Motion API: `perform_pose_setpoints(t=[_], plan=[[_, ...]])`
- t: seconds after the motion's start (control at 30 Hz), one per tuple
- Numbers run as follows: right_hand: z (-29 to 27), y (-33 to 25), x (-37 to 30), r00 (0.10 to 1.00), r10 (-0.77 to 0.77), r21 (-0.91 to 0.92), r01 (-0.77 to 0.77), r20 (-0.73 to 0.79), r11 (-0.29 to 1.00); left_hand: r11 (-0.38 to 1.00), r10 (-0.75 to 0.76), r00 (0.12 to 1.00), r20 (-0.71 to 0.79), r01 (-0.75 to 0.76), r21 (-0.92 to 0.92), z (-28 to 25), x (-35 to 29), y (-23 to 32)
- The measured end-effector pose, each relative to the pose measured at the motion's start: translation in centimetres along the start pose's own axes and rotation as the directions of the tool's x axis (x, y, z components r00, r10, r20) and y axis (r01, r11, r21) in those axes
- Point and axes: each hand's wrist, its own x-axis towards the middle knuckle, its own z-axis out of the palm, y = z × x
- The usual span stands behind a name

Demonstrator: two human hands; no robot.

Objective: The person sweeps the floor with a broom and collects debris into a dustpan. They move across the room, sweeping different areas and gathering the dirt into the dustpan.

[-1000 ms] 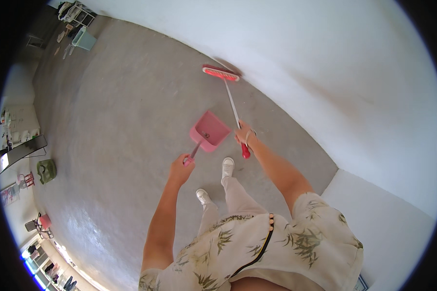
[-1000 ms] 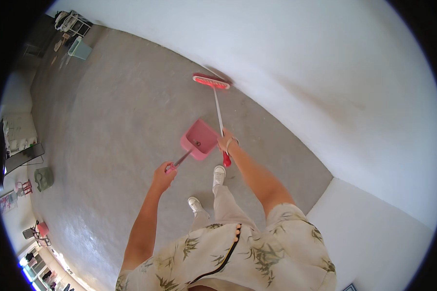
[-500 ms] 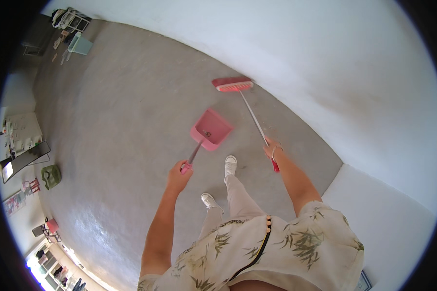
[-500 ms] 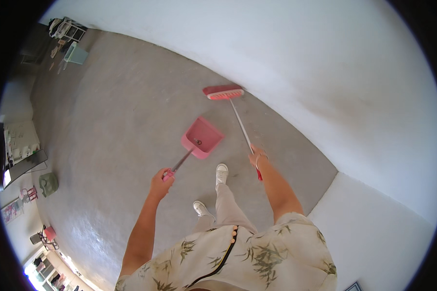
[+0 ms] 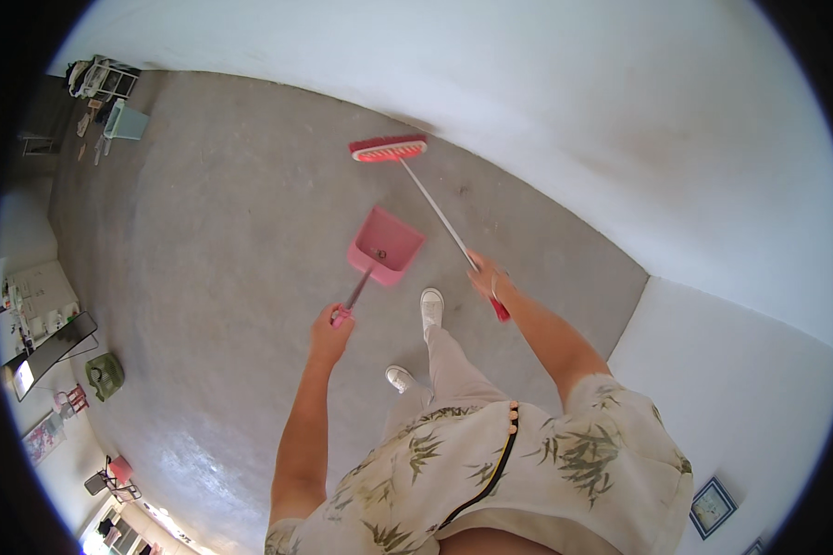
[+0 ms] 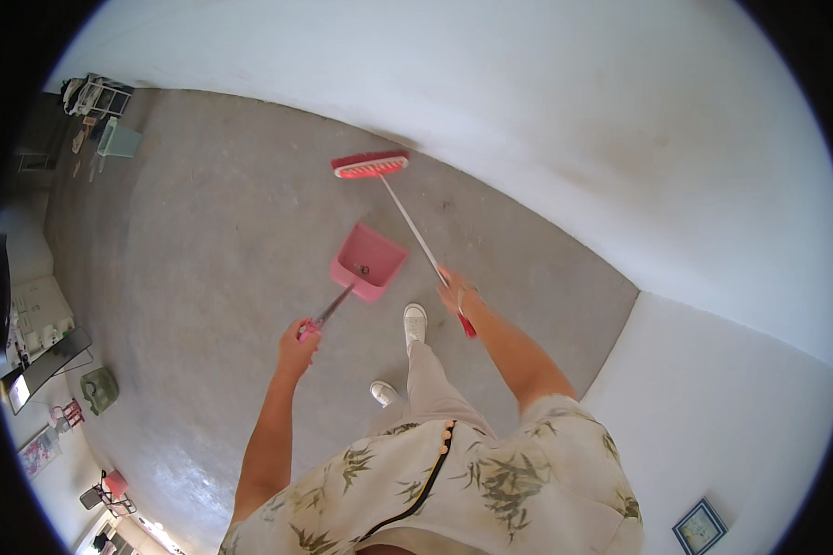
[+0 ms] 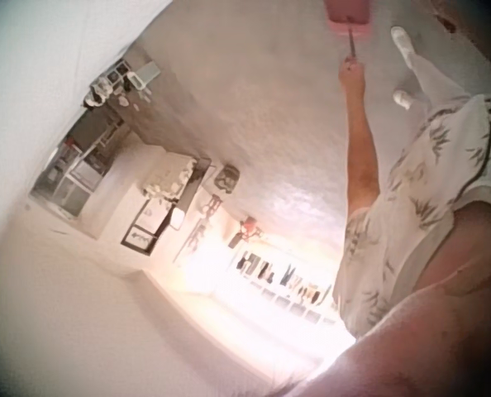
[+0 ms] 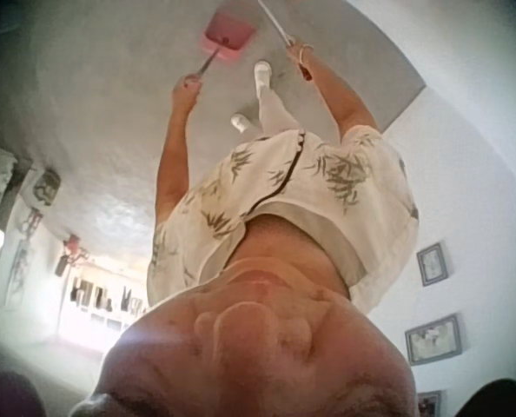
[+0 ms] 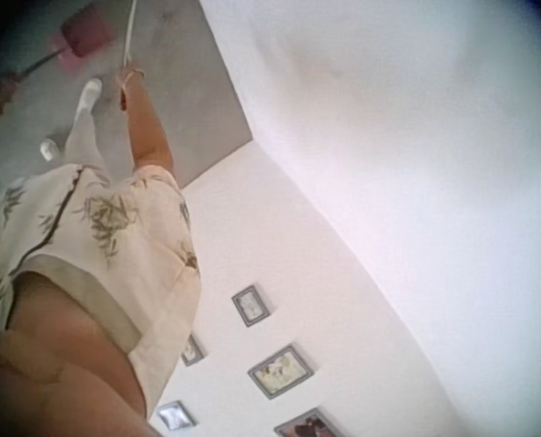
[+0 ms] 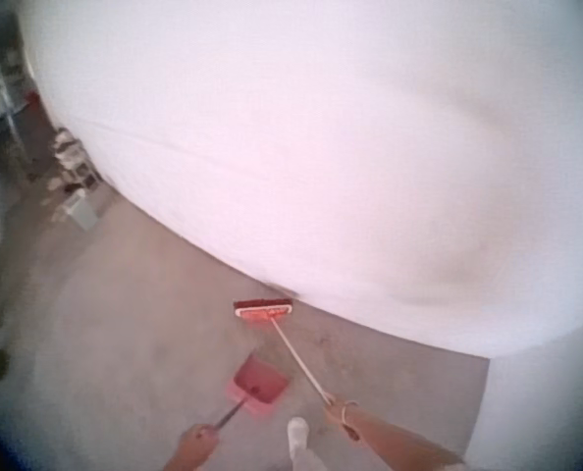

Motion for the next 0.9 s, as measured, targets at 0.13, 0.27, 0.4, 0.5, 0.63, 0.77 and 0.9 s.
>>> perform_pose_setpoints(t=[0.13,0.27,0.4,0.5,0.63,0.77,0.9], plan=[[-2.3,-3.5,8.8,0.996,0.083,-0.118,-0.079,0.031,0.99,0.999,-0.036,0.999,0.031,0.036,-0.017,-0.6,-0.1,1.0],[-5.8,-2.3,4.2,0.984,0.18,-0.079,-0.178,0.008,0.981,0.999,-0.037,0.999,0.013,0.037,-0.029,-1.3,-0.9,0.0],[-8.8,9.6,-3.8,0.963,0.245,-0.083,-0.255,-0.113,0.963,0.999,-0.035,0.999,0.034,0.036,-0.034,-0.6,-1.2,0.2],[-8.6,10.5,-10.2,0.848,0.511,0.133,-0.496,-0.137,0.858,0.999,-0.023,0.999,0.029,0.024,-0.03,-0.7,-2.0,-0.4],[-4.6,16.8,-15.3,0.786,0.605,0.349,-0.536,-0.127,0.769,0.999,0.013,0.998,0.057,-0.01,-0.052,0.8,-3.1,-1.0],[-3.1,16.4,-21.5,0.818,0.567,0.42,-0.484,-0.096,0.768,0.992,-0.055,0.996,0.076,0.063,-0.112,2.3,-6.8,-2.2],[-1.7,17.4,-28.0,0.83,0.541,0.505,-0.411,-0.138,0.759,0.99,-0.036,0.998,0.046,0.042,-0.138,3.6,-9.7,-7.2]])
